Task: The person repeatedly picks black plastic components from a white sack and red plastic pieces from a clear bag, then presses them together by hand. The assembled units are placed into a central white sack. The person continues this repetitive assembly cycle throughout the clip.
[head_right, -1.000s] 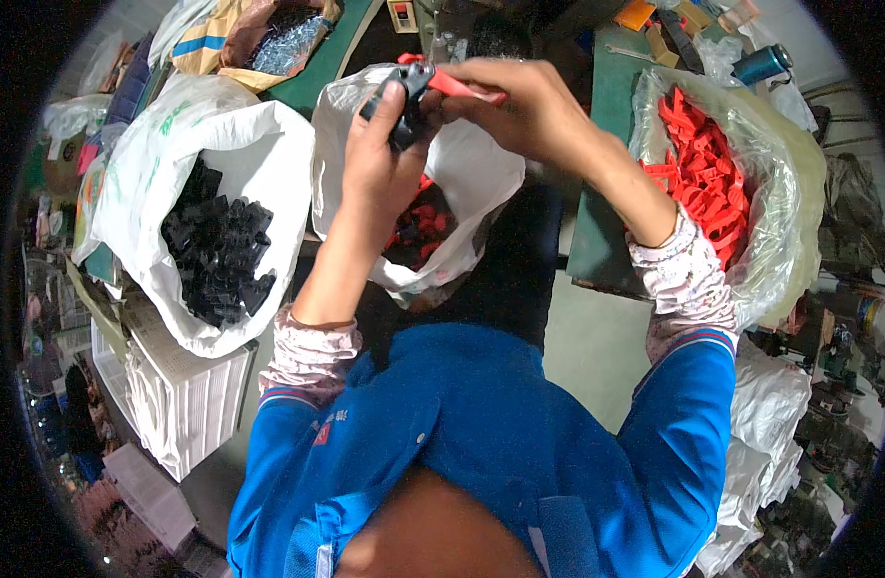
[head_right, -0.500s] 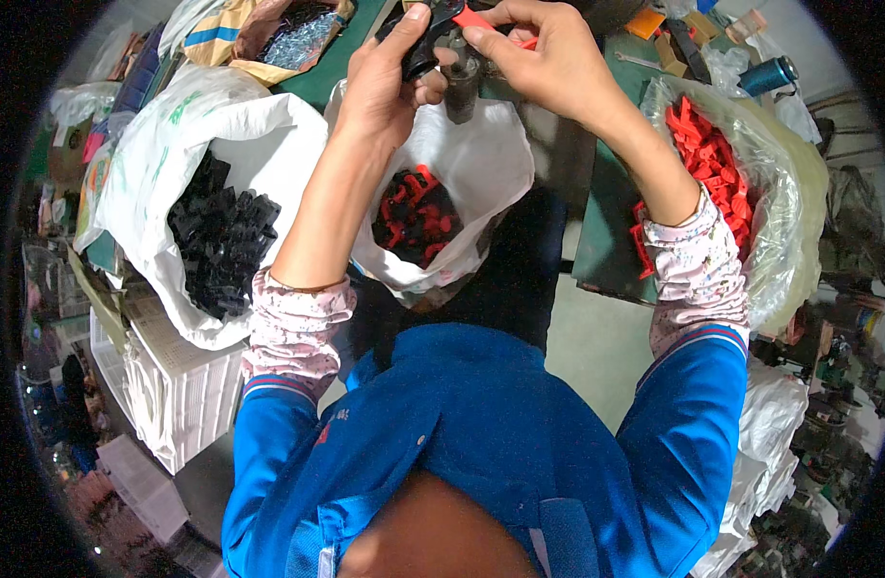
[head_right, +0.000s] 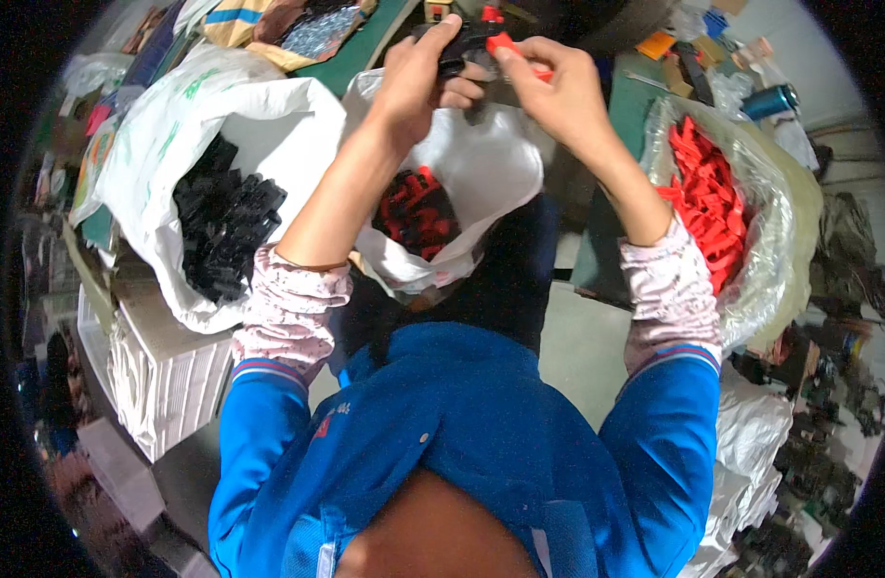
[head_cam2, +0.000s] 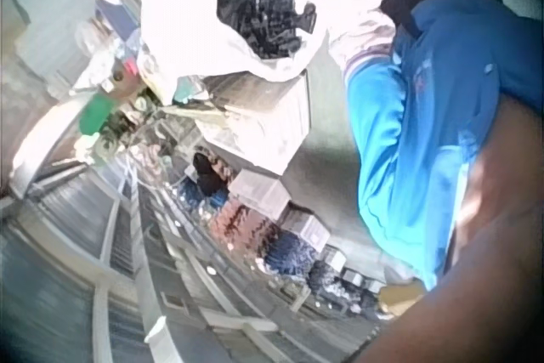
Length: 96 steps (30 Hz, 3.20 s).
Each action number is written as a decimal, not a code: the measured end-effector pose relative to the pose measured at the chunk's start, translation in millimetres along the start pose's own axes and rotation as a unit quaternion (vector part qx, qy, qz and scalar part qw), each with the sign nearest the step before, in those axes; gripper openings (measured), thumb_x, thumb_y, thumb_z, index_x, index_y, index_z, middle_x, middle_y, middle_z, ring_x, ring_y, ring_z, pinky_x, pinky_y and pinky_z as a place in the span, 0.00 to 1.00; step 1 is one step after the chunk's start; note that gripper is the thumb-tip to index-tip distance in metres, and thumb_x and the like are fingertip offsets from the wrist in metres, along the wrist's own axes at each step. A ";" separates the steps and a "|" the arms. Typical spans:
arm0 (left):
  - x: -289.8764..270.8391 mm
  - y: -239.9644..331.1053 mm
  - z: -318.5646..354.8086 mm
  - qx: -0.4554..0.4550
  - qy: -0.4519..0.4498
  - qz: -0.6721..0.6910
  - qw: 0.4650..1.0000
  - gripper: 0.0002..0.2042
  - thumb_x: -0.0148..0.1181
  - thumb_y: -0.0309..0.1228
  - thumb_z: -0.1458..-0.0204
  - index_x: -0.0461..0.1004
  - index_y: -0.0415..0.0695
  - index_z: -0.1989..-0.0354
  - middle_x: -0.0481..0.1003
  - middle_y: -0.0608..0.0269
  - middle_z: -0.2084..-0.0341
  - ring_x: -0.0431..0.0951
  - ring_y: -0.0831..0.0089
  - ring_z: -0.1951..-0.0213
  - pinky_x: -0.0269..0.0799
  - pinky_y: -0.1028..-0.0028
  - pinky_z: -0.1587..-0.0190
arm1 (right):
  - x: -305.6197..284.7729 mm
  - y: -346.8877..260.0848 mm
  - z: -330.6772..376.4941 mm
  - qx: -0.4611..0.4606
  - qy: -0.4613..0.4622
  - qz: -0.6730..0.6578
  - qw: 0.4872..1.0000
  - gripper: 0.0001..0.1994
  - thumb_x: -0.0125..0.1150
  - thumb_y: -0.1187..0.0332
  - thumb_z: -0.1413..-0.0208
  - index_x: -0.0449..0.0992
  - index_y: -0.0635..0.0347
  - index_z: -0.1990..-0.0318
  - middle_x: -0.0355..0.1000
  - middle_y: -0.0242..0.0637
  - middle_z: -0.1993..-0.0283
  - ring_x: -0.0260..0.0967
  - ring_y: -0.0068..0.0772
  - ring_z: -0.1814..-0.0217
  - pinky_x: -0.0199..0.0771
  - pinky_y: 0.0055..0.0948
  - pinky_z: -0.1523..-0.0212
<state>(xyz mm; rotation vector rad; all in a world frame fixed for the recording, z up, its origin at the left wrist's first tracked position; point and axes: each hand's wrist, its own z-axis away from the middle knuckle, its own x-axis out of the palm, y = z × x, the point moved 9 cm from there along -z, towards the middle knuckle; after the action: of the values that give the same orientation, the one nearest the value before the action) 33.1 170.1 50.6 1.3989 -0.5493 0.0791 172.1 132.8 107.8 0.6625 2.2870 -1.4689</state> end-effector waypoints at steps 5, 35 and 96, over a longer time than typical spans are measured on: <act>-50.1 -23.2 50.9 0.047 0.074 -0.041 0.995 0.20 0.52 0.45 0.41 0.69 0.38 0.55 0.78 0.50 0.71 0.79 0.67 0.76 0.73 0.74 0.74 | -1.4 14.6 13.4 0.088 -0.019 -0.098 0.991 0.15 0.58 0.58 0.39 0.78 0.62 0.57 0.70 0.27 0.76 0.60 0.12 0.80 0.57 0.16 0.80; -256.2 29.2 158.0 0.093 0.190 -0.817 0.537 0.32 0.54 0.15 0.59 0.62 0.38 0.38 0.70 0.46 0.55 0.67 0.49 0.52 0.60 0.58 0.43 | -168.8 256.9 143.8 0.180 -0.237 0.531 0.793 0.17 0.56 0.66 0.46 0.74 0.51 0.47 0.75 0.54 0.62 0.75 0.54 0.58 0.75 0.47 0.60; -291.5 16.6 98.3 0.230 0.388 -0.457 0.767 0.15 0.63 0.32 0.48 0.73 0.35 0.57 0.78 0.55 0.66 0.78 0.68 0.62 0.74 0.69 0.60 | -26.8 102.2 174.3 0.240 -0.005 -0.065 0.969 0.11 0.53 0.68 0.37 0.77 0.64 0.53 0.74 0.31 0.72 0.66 0.16 0.76 0.66 0.20 0.75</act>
<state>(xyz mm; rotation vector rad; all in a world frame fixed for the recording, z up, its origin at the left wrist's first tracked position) -258.8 157.5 -47.1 1.8045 0.9336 -0.0054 256.9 4.7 -26.2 0.6354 2.0050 -2.1134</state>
